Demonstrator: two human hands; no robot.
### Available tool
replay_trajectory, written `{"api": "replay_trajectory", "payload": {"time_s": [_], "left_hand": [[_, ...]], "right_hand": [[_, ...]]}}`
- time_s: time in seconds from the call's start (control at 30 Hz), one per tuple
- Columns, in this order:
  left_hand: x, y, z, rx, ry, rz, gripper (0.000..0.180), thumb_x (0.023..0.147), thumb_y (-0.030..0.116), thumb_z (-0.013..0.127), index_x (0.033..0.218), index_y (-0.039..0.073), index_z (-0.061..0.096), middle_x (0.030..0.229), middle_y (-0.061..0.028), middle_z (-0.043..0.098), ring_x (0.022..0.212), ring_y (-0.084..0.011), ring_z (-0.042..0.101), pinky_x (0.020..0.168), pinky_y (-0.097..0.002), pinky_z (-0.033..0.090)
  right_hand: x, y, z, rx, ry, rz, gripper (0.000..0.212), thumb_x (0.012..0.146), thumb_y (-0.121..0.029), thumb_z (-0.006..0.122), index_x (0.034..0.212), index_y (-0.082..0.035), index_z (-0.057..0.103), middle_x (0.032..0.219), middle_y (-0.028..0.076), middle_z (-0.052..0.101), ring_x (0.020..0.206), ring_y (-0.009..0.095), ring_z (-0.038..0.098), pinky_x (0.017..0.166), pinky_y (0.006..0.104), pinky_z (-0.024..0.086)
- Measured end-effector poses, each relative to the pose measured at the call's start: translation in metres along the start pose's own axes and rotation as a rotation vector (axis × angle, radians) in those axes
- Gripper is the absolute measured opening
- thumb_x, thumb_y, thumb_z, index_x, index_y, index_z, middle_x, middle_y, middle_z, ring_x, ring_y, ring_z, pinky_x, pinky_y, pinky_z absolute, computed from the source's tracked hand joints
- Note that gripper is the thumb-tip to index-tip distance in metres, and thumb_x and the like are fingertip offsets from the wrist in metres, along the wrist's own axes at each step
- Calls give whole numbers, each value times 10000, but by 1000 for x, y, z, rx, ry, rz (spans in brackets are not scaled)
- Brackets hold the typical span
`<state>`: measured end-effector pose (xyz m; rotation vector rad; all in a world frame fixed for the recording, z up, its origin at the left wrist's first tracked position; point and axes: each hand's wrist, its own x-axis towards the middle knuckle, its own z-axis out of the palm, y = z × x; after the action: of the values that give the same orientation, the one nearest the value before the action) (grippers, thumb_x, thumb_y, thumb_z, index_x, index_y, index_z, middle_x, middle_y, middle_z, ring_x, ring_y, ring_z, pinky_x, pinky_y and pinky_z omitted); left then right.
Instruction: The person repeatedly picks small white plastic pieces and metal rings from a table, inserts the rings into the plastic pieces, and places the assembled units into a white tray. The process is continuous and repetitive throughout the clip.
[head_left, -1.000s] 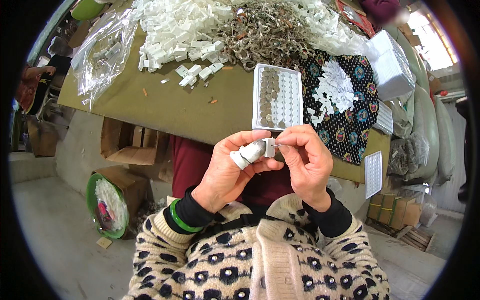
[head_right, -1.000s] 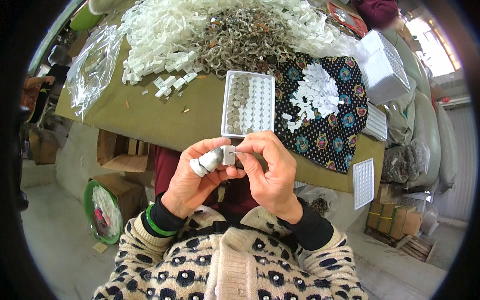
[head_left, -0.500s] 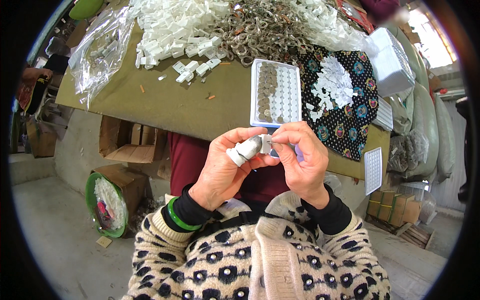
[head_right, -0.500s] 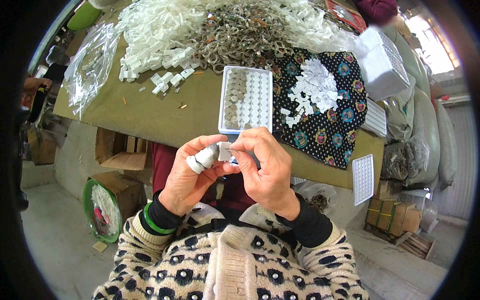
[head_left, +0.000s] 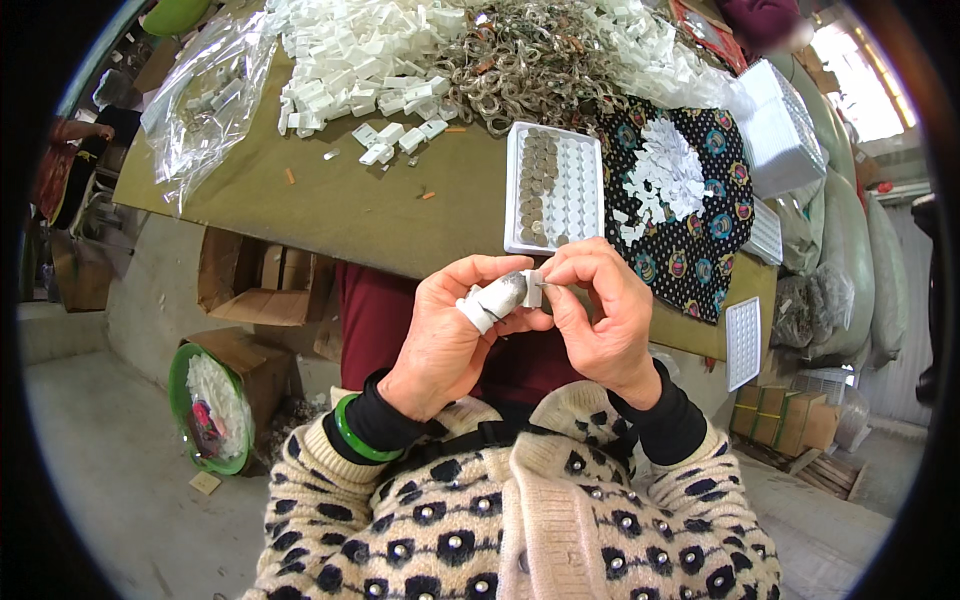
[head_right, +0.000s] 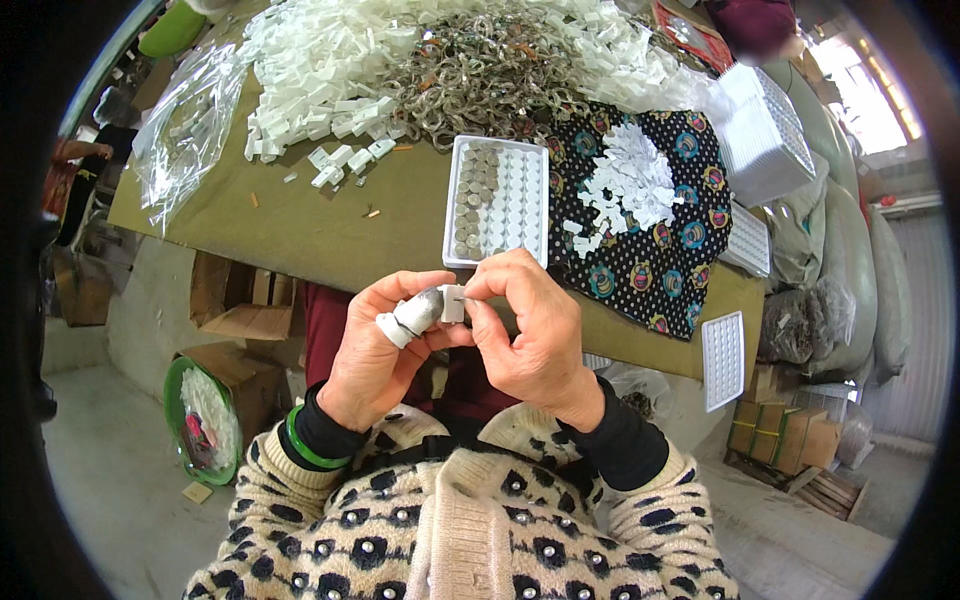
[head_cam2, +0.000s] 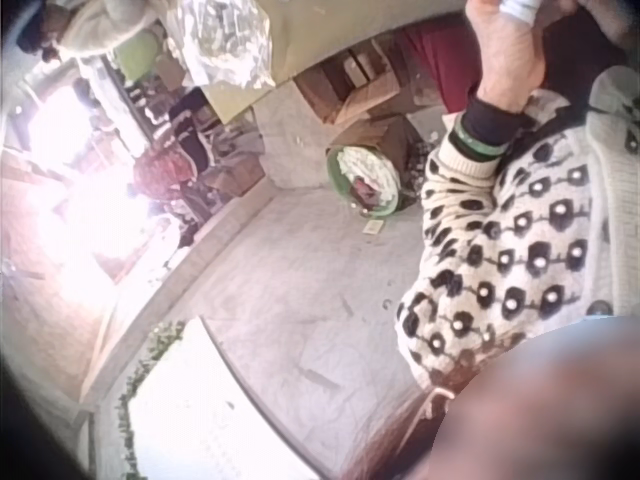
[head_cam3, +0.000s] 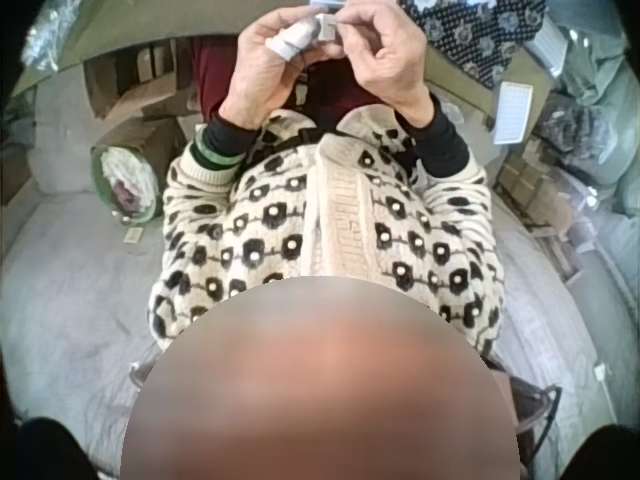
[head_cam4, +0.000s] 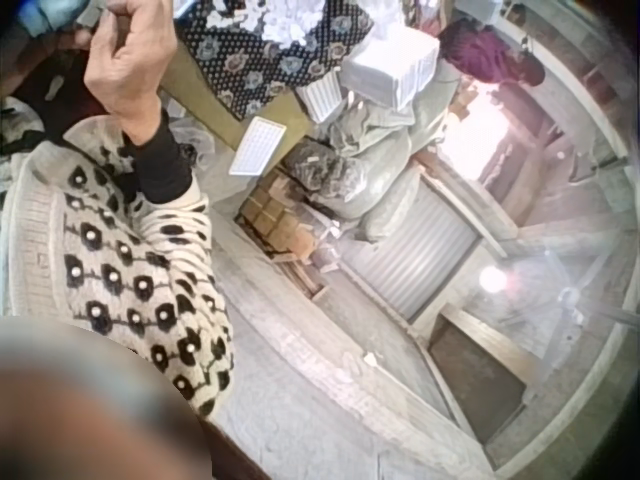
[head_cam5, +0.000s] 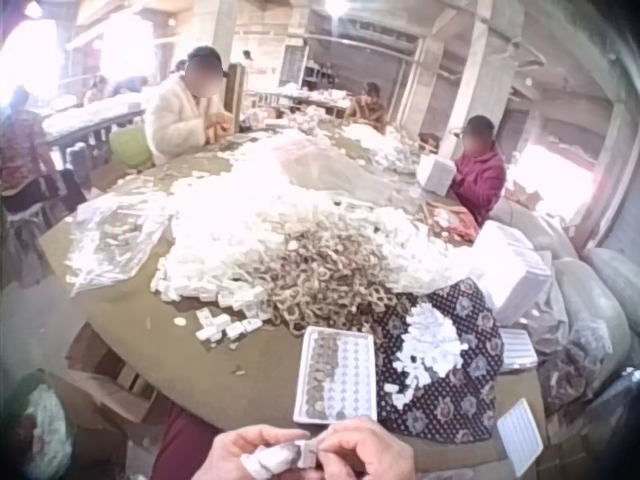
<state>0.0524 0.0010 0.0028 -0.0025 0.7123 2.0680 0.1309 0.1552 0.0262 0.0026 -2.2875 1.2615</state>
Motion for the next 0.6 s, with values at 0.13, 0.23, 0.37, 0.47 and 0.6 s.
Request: {"api": "replay_trajectory", "payload": {"time_s": [0.13, 0.23, 0.37, 0.47, 0.6], "left_hand": [[0, -3, 3, 76, 31, 60, 178, 928, 14, 620, 1097, -40, 641, 1028, -115, 678, 828, -190, 693, 755, -319, 609], [-1, -6, 2, 120, 21, 135, 168, 924, 2, 622, 1082, -46, 654, 1003, -120, 684, 808, -185, 696, 729, -295, 592], [0, 6, -6, 43, 16, 80, 198, 931, 13, 611, 1124, -19, 641, 1013, -121, 685, 805, -201, 700, 772, -340, 614], [-3, 31, -8, -19, 71, -107, 283, 943, 116, 621, 1200, -2, 603, 1015, -138, 687, 832, -233, 698, 796, -396, 607], [-7, 82, -7, 248, 67, 211, 192, 947, 97, 597, 1120, 14, 612, 973, -128, 685, 672, -135, 611, 615, -284, 516]], "right_hand": [[5, -4, 1, -129, -63, -118, 192, 762, 116, 604, 906, 1, 549, 865, 135, 578, 731, 289, 607, 644, 343, 509], [10, -11, 2, -189, -96, -149, 201, 742, 149, 599, 889, 16, 567, 872, 155, 614, 744, 282, 634, 656, 329, 530], [30, -17, 2, -285, -240, -235, 188, 737, 99, 631, 881, 3, 558, 843, 136, 577, 700, 306, 594, 610, 382, 499], [58, -20, 1, -76, -328, -67, 104, 801, 39, 643, 879, -8, 591, 798, 130, 580, 689, 308, 603, 609, 362, 489], [83, -25, 9, -147, -376, -20, 99, 809, 28, 642, 894, 4, 597, 808, 137, 593, 697, 292, 621, 604, 345, 493]]}}
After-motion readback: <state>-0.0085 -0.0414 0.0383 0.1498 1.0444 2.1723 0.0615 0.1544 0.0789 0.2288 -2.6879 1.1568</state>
